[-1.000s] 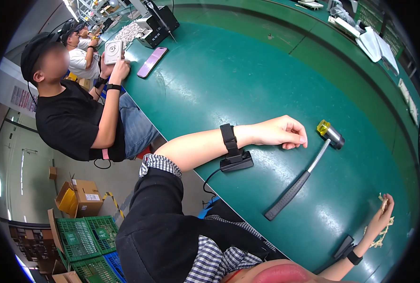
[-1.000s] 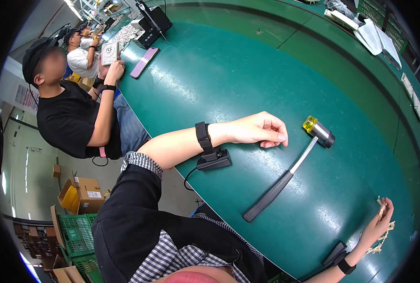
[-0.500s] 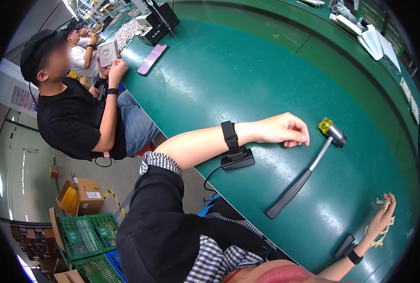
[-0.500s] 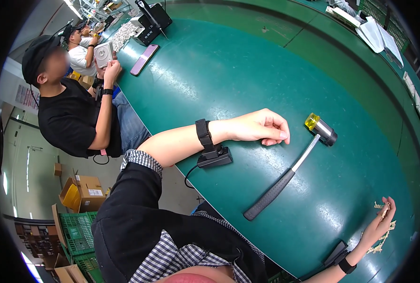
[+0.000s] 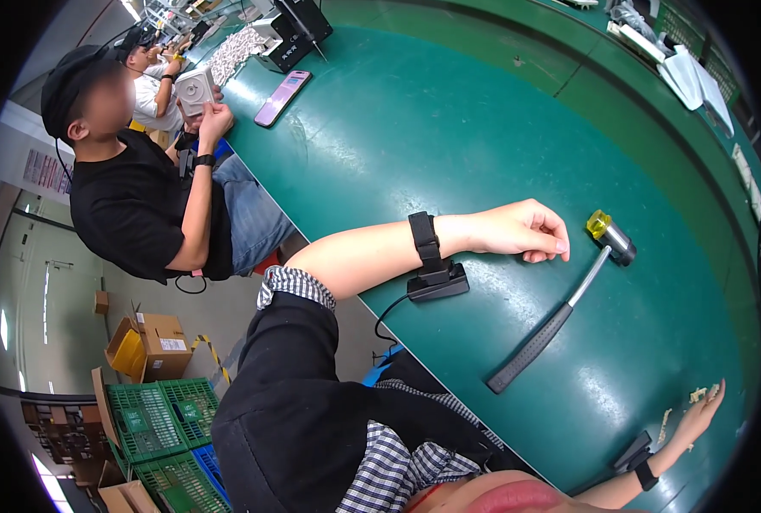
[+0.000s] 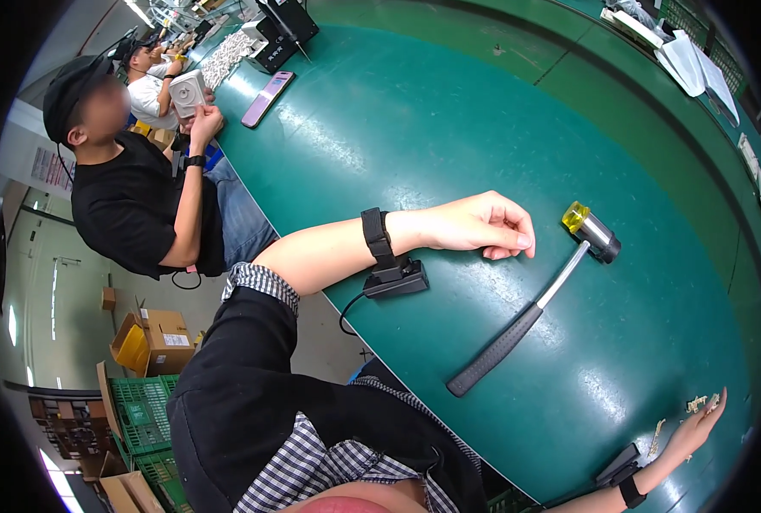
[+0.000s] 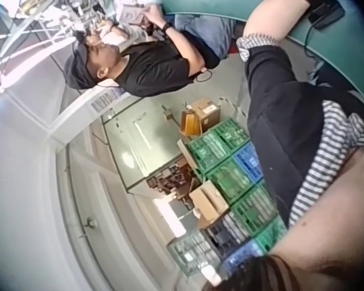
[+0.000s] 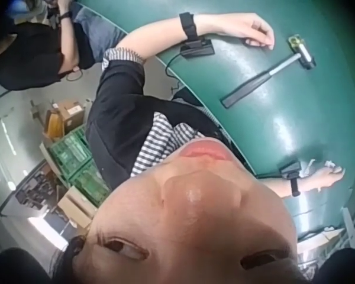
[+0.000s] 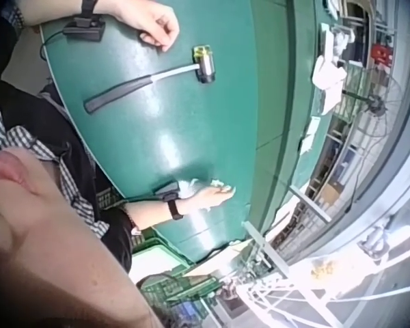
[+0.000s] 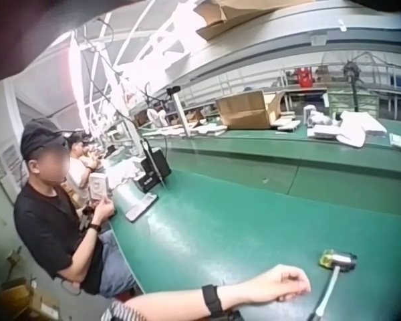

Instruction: The person places a gold emblem onto a white speaker housing, taps it with a mallet, and sets the unit into a green crate. They then scatter more emblems onto the workbench and repeat the assembly process with another speaker housing.

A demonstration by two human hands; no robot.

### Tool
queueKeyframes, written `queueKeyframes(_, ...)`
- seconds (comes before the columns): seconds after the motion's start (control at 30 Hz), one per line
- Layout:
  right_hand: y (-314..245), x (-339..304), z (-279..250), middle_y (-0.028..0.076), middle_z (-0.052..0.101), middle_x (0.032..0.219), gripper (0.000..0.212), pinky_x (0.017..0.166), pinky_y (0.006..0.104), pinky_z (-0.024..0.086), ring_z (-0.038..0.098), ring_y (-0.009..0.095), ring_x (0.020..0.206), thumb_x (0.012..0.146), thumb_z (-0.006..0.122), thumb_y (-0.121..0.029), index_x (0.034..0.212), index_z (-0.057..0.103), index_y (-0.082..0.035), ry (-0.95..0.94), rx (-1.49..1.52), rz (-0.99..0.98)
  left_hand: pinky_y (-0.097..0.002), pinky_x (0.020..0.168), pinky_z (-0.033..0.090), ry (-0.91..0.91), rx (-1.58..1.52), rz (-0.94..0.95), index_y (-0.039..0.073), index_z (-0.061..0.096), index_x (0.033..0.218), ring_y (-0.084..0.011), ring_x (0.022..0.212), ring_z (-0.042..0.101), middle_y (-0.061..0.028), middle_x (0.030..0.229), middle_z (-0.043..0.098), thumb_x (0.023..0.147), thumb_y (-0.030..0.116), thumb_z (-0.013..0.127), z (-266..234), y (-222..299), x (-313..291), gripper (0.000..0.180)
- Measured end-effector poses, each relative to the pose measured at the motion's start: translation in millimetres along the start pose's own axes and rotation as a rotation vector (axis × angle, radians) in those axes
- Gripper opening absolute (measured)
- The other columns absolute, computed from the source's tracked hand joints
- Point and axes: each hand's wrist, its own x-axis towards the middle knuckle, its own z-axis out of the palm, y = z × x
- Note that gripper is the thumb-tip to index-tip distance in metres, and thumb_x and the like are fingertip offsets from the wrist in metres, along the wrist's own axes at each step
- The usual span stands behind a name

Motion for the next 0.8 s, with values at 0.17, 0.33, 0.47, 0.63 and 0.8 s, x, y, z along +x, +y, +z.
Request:
queueKeyframes(0.17,126.3,1.8,8.0,0.019,0.055,0.104,0.037,0.085,0.0387,0.043,0.055,0.032,0.098,0.094,0.042,-0.018,0.13,0.043,-0.014,-0.257,-0.343,0.116,-0.0197,0.055,0.042,-0.021,-0.01,0.007,0.0,0.062,0.086,-0.0053,0.059,0.048,-0.003,0.078,0.061,0.088,0.01,0.054,-1.2,-2.8,7.0,0.013)
queueKeyframes(0.33,69.0,3.6,12.1,0.019,0.05,0.12,0.037,0.093,0.0386,0.039,0.051,0.033,0.11,0.092,0.044,-0.015,0.129,0.044,-0.011,-0.446,-0.568,0.197,-0.0197,0.055,0.042,-0.008,-0.006,-0.002,0.0,0.062,0.086,-0.0053,0.059,0.048,-0.0032,0.079,0.061,0.088,0.01,0.054,-0.8,-2.4,3.2,0.013)
queueKeyframes(0.47,55.6,-0.9,14.6,0.018,0.049,0.122,0.036,0.095,0.0375,0.038,0.049,0.032,0.112,0.092,0.046,-0.014,0.127,0.045,-0.007,-0.415,-0.317,0.036,-0.0197,0.055,0.043,-0.003,-0.004,-0.002,0.0,0.062,0.087,-0.0053,0.059,0.049,-0.0029,0.078,0.06,0.088,0.01,0.054,-1.7,-3.3,-5.2,0.013)
queueKeyframes(0.63,31.0,-10.6,-2.0,0.016,0.049,0.125,0.036,0.098,0.036,0.036,0.048,0.03,0.115,0.091,0.048,-0.012,0.126,0.047,-0.004,-0.397,-0.131,-0.007,-0.0198,0.052,0.037,-0.04,0.013,0.004,0.0,0.061,0.089,-0.0046,0.056,0.044,0.0004,0.067,0.052,0.09,0.015,0.054,4.5,-0.8,1.1,0.017)
queueKeyframes(0.8,-34.0,-20.7,9.1,0.016,0.046,0.129,0.049,0.104,0.0342,0.03,0.041,0.03,0.123,0.079,0.048,0.002,0.128,0.044,-0.003,-0.411,0.077,-0.148,-0.0201,0.047,0.032,0.025,0.16,-0.067,0.0,0.061,0.09,-0.0057,0.054,0.041,0.0009,0.065,0.049,0.091,0.016,0.055,-0.7,4.0,-5.9,0.017)
